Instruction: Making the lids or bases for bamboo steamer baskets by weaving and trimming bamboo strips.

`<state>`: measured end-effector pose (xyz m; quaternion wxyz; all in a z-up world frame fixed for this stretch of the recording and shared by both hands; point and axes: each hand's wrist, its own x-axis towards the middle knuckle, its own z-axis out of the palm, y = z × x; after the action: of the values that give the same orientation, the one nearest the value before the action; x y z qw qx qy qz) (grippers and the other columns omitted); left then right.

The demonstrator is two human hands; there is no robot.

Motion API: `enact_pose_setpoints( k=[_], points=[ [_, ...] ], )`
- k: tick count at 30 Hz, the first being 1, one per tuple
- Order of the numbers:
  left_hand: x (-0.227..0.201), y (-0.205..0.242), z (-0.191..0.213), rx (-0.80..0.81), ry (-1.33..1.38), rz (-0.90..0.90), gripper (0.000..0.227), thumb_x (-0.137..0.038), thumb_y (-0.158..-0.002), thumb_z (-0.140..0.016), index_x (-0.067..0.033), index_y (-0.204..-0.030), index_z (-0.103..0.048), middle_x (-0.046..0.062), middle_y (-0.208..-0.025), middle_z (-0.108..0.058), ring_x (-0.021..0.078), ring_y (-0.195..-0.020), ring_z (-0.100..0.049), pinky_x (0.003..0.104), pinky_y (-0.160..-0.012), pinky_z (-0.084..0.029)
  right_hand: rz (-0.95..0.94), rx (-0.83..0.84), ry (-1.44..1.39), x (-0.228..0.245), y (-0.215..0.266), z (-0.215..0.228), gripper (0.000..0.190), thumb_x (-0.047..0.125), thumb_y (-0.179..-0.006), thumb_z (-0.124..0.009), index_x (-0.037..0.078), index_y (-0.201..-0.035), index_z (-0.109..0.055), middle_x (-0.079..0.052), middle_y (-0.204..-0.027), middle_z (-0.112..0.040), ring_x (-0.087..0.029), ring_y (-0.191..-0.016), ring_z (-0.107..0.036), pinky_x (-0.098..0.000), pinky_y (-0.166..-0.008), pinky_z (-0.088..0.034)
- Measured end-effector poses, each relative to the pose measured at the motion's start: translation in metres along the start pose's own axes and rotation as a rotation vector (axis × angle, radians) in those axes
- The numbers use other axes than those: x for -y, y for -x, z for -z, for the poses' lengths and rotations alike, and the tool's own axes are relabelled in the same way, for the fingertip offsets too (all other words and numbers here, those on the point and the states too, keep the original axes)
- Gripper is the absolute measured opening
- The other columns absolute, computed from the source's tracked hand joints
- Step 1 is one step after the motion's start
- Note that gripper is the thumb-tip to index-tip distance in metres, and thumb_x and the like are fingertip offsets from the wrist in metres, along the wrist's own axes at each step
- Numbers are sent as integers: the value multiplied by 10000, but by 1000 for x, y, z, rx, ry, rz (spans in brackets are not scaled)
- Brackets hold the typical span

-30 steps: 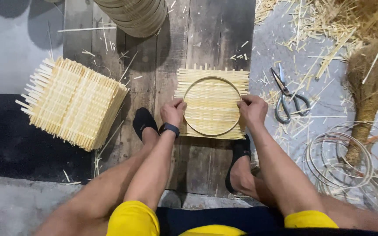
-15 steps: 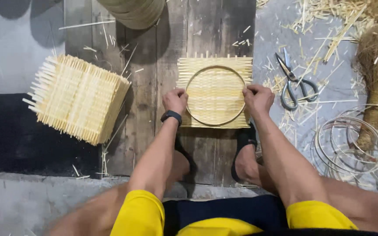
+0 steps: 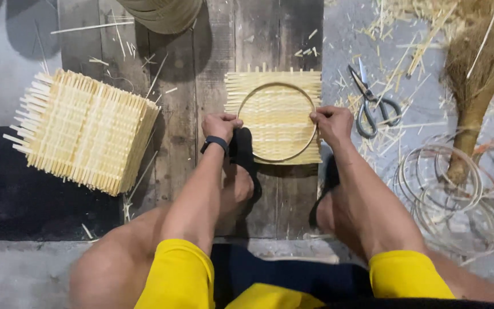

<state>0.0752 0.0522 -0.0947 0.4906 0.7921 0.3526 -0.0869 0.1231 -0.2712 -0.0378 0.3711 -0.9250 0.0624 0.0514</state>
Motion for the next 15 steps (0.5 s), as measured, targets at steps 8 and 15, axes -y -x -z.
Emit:
enact_pose_setpoints(
  k=[8, 15],
  points=[
    [7, -1, -1, 63, 182, 25, 202, -155, -730, -882, -70, -907, -834, 66, -805, -803, 124, -710, -745, 273, -707, -595, -2, 67, -2, 6, -5, 8, 204, 203, -813, -837, 64, -961, -820, -126, -788, -767, -176, -701, -739, -311, -687, -569],
    [37, -39, -6, 252, 138, 68, 243, -135, -702, -926, -47, -904, -824, 78, -840, -809, 143, -723, -746, 304, -710, -613, -22, 139, 5, -7, -17, 0, 207, 162, -822, -847, 63, -999, -807, -167, -931, -787, -214, -806, -759, -322, -772, -584]
  ],
)
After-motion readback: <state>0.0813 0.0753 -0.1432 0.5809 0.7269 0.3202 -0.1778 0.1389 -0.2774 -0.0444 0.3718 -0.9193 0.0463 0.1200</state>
